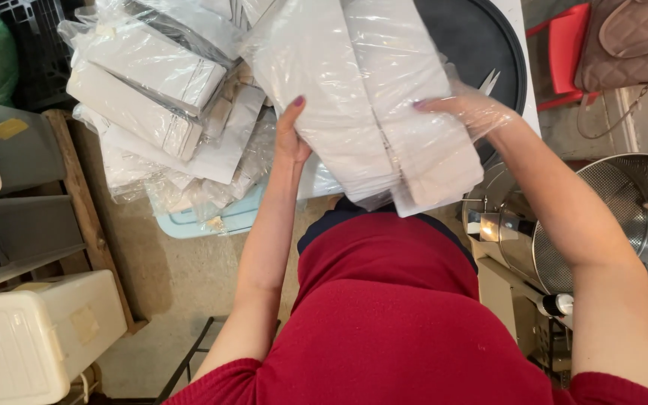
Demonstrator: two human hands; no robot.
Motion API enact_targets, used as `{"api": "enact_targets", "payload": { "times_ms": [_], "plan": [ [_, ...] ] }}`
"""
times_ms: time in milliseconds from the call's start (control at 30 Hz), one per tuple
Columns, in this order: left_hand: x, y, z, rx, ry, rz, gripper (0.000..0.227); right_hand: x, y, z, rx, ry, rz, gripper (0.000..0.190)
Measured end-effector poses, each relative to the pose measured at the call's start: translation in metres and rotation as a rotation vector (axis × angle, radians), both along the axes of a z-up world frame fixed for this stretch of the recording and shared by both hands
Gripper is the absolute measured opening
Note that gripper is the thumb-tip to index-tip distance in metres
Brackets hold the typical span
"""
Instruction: The person gathers white rectangular items from a blue bin and places them into a clear plastic bag. They then use scissors to cut the bag and a marker to write on it. Finally, they arrange the packaged items on a black tray.
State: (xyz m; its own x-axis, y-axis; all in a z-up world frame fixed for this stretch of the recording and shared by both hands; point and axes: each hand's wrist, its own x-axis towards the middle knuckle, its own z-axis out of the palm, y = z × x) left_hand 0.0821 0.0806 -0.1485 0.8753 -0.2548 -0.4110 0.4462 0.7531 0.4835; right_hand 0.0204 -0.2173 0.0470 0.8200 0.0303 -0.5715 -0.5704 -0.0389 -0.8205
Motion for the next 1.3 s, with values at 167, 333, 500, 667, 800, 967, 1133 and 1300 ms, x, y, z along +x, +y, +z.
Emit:
{"api": "enact_targets", "payload": {
  "times_ms": [167,333,500,667,800,967,1133,1300],
  "plan": [
    [0.013,0.017,0.016,0.096,-0.07,0.044,0.059,0.0,-0.004,-0.037,-0.589,-0.026,0.342,0.091],
    [0.02,0.02,0.038,0.171,-0.099,0.177,0.05,0.014,-0.005,-0.012,-0.355,-0.24,0.498,0.049],
    [0.04,0.071,0.043,0.162,-0.092,0.275,0.045,0.008,-0.045,-0.01,-0.395,-0.135,0.635,0.043],
    [0.037,0.123,0.097,0.161,-0.129,0.433,0.042,-0.007,-0.081,-0.026,-0.449,0.031,0.618,0.041],
    [0.014,0.129,0.125,0.131,-0.052,0.495,0.04,-0.025,-0.105,-0.064,-0.312,0.039,0.241,0.034],
    [-0.002,0.115,0.109,0.105,0.035,0.494,0.044,-0.007,-0.085,-0.137,-0.016,-0.053,-0.129,0.042],
    [0.001,0.089,0.08,0.086,0.009,0.392,0.041,0.007,-0.093,-0.251,-0.114,0.0,-0.155,0.061],
    [-0.004,0.066,0.063,0.072,0.015,0.384,0.044,-0.023,-0.08,-0.186,-0.877,-0.494,-0.142,0.056]
  ]
}}
